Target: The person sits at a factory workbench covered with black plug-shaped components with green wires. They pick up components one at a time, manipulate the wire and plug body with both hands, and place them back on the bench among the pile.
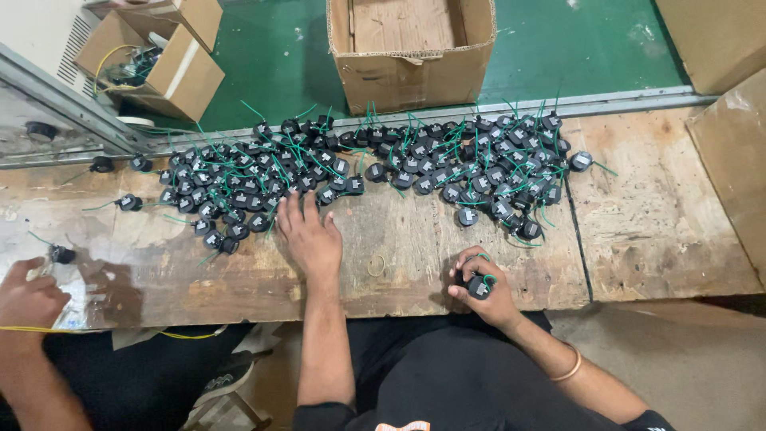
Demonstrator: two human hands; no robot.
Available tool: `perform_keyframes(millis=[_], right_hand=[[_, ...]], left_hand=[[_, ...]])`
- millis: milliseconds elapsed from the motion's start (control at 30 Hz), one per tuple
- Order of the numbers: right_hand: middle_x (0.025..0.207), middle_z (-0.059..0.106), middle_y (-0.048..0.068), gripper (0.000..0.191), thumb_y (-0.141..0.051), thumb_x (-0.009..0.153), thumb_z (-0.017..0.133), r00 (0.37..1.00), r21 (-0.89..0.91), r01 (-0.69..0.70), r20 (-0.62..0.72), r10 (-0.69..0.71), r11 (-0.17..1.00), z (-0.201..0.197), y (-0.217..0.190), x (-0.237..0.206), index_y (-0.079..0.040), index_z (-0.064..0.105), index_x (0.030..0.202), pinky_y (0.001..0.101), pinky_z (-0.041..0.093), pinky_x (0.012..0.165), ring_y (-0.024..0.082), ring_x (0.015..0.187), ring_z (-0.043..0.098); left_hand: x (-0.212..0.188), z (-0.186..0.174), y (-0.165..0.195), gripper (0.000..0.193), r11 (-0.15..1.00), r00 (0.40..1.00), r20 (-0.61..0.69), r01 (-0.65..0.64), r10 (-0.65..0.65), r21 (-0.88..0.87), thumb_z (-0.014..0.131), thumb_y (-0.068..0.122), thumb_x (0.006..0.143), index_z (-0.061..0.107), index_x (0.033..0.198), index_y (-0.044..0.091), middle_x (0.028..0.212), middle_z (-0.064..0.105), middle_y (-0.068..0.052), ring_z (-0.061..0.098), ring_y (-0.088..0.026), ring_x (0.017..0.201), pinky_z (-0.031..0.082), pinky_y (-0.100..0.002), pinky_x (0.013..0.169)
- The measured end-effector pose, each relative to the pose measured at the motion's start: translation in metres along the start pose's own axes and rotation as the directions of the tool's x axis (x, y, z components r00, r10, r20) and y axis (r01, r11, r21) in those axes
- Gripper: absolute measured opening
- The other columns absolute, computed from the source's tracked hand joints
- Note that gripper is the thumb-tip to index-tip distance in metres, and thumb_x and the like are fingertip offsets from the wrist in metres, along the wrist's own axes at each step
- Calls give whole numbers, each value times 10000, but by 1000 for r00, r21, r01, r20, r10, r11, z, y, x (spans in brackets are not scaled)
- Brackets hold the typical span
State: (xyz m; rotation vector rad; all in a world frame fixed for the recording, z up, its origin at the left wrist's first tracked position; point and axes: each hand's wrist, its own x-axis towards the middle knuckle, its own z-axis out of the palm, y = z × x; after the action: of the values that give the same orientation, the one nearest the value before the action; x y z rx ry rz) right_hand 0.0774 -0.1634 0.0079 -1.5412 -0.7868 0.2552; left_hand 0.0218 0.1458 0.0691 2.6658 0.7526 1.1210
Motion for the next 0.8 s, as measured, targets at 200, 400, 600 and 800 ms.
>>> perform_keyframes(millis=[200, 400, 600, 800], right_hand=[[1086, 537, 78, 342, -138, 821, 840, 1000, 8, 20, 2, -20, 1000, 4, -1, 2, -90, 506, 870, 341, 512, 905, 182, 1000, 639], [1089, 527, 80, 342, -136, 840, 835, 1000, 66, -3, -6, 4, 998, 3, -5, 3, -90, 496, 861, 339, 498, 911, 177, 1003, 630], [1093, 525, 76, 341, -126, 839, 835, 1000, 81, -10, -2, 10, 997, 2, -2, 2, -94, 497, 864, 332, 495, 914, 175, 1012, 630], [1106, 522, 74, 298, -127, 857, 825, 999, 125, -36, -25, 39, 991, 2, 1, -1, -92, 531, 888, 332, 497, 931, 177, 1022, 624]], left_hand=[[1, -1, 3, 145, 983, 957, 287, 21, 34, -185, 766, 151, 876, 747, 1019, 140, 1199, 707, -26, 615, -218, 1253, 320, -524, 1268], [-5, -15, 13, 286, 947, 970, 103, -187, 220, -263, 782, 144, 785, 729, 1060, 89, 1207, 660, -142, 559, -352, 1214, 397, -504, 1057], [-36, -36, 3, 315, 938, 961, 275, 76, 21, -339, 738, 3, 827, 750, 1132, 80, 1021, 668, -124, 619, -337, 996, 508, -445, 872], [-42, -16, -9, 433, 685, 962, 93, 250, -258, -685, 746, -135, 782, 712, 1175, 43, 1025, 719, -108, 703, -225, 922, 587, -327, 829]])
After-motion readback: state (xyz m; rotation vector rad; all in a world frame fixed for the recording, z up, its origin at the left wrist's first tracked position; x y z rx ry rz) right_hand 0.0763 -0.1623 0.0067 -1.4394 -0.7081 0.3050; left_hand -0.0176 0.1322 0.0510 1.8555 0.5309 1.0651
